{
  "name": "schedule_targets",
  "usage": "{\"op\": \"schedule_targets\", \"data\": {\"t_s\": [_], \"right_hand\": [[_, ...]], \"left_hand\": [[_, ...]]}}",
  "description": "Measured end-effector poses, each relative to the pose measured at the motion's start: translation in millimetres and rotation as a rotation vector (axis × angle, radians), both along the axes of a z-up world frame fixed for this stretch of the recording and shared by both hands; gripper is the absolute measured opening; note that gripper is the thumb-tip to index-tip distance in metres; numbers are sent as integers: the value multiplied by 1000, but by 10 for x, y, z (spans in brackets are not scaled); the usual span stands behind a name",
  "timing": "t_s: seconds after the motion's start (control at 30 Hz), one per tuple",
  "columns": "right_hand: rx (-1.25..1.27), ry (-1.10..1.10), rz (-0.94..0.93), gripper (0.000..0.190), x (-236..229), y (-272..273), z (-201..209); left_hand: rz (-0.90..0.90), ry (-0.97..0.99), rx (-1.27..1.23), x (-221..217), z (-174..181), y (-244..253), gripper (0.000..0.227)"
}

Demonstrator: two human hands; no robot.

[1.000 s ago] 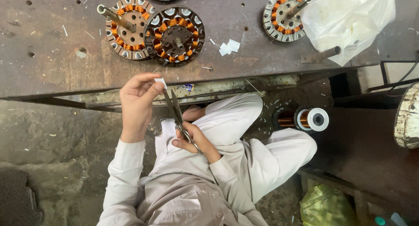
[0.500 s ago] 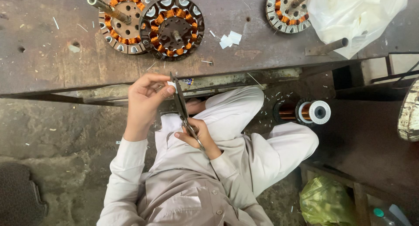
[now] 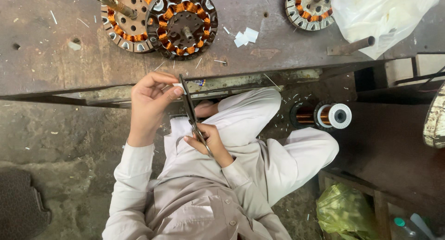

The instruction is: The person sits on the floor and uses scissors to cut small white insulating strips, then places them onto the copper windings of stator components. The person repeats this process for several stator units arranged on a metal workbench.

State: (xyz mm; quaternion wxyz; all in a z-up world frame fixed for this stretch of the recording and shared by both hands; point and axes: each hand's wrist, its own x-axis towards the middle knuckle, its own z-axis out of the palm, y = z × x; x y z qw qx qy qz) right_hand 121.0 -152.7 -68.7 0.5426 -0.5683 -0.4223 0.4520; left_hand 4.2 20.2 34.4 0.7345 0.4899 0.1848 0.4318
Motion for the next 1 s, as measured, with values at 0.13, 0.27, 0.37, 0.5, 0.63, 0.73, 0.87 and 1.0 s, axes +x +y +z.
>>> {"op": "schedule_targets", "data": {"t_s": [0.13,0.27,0.37,0.5,0.63,0.73,0.87,1.0], "right_hand": [[-28,49,-24,33,20,10,-19],[-22,53,-47,29,32,13,-39],[21,33,-30,29,30,20,-56],[12,49,-31,30,41,-17,-68],[49,3,-43,31,29,-9,-44],[23,118,-21,29,15,-30,-64],[123,177,-42,41,42,-32,-70],[78,170,-49,41,35,-29,-103]], "left_hand": [[0,-73,-110,-36,165,4,24],[-5,68,1,-77,384,-36,37],[21,221,254,-67,462,-80,29],[87,382,409,-10,397,-124,24],[-8,306,108,22,308,-144,37],[-52,372,176,23,206,-123,34],[74,760,307,10,-26,-49,20],[131,485,426,-80,-414,185,18]]}}
